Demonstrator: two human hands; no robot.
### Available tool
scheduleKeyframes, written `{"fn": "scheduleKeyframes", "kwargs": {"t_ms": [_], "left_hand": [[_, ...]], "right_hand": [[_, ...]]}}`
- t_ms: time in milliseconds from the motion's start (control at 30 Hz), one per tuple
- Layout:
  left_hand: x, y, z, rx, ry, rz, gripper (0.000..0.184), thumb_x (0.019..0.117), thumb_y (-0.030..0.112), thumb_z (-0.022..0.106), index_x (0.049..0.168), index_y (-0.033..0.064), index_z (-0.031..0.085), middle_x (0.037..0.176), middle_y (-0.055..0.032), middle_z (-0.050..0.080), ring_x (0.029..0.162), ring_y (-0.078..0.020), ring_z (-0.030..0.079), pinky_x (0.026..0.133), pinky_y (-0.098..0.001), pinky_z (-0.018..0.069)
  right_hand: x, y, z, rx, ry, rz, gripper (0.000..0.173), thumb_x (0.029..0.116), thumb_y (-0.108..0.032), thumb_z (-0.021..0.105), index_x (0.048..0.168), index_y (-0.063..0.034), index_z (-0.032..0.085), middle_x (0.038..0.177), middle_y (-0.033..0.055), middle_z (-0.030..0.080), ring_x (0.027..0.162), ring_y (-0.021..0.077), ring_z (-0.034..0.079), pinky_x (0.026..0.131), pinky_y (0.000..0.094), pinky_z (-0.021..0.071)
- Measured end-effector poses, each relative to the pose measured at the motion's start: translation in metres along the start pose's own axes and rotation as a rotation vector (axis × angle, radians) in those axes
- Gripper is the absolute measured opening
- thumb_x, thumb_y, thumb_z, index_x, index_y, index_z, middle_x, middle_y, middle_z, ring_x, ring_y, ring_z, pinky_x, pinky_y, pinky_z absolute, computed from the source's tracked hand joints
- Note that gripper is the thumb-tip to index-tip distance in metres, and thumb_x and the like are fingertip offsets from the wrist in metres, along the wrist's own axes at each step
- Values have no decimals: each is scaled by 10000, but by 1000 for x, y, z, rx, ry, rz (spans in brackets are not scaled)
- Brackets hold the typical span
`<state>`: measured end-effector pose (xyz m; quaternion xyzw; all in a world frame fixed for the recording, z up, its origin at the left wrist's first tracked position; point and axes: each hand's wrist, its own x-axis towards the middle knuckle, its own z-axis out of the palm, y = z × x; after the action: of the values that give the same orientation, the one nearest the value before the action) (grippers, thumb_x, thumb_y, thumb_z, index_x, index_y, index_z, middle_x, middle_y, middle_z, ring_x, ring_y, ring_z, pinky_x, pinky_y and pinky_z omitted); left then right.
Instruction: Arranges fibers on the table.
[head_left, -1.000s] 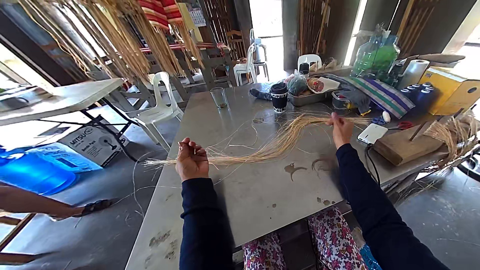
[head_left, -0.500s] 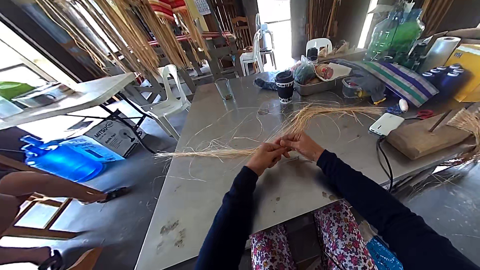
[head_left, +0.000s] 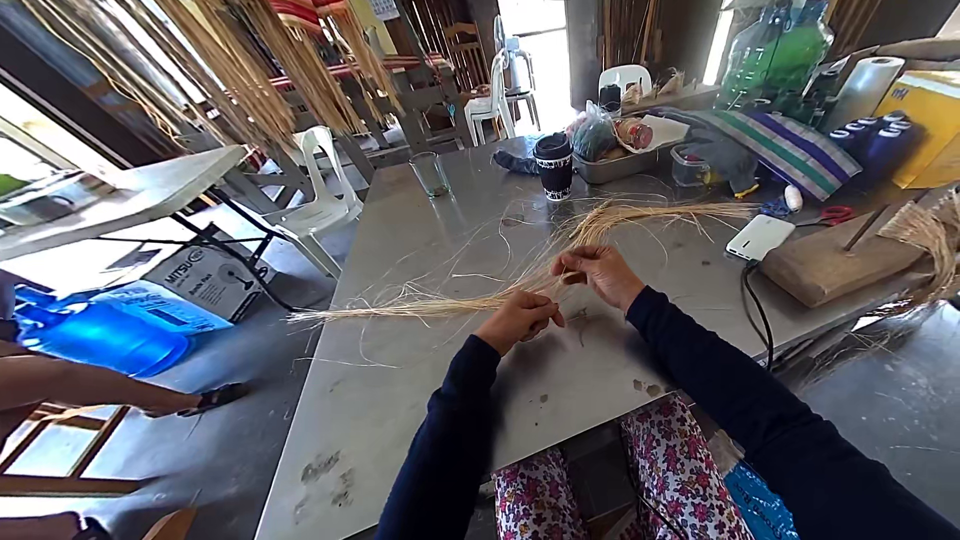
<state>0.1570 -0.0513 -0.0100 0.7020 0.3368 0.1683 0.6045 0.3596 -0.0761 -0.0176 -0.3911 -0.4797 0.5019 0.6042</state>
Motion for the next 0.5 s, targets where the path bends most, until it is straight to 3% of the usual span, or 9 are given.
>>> {"fn": "scheduleKeyframes", "kwargs": {"t_ms": [233,333,500], "left_hand": [[-12,-2,-18,81,-231,-35,293,1021,61,476,830,82,697,536,126,465,432,53,345,414,-124,274],[-36,7,-12,191,-150,13,283,1031,81,487,852,83,706,561,136,501,457,55,381,440,-125,312],[-124,-4,30,457,148,176,264,1008,129,519,905,33,742,619,95,564,528,46,470,528,-152,421]], "right_hand": [[27,-14,-59,432,354,-23,196,1101,-151,454,1074,-58,624,891,27,734,809,114,723,779,267,606],[27,-12,-76,567,459,-19,183,1105,-169,451,1100,-68,604,874,10,706,779,93,709,770,243,603],[31,-11,-74,560,487,9,153,1093,-146,478,1069,-73,611,767,-24,651,650,63,651,677,223,589]]}}
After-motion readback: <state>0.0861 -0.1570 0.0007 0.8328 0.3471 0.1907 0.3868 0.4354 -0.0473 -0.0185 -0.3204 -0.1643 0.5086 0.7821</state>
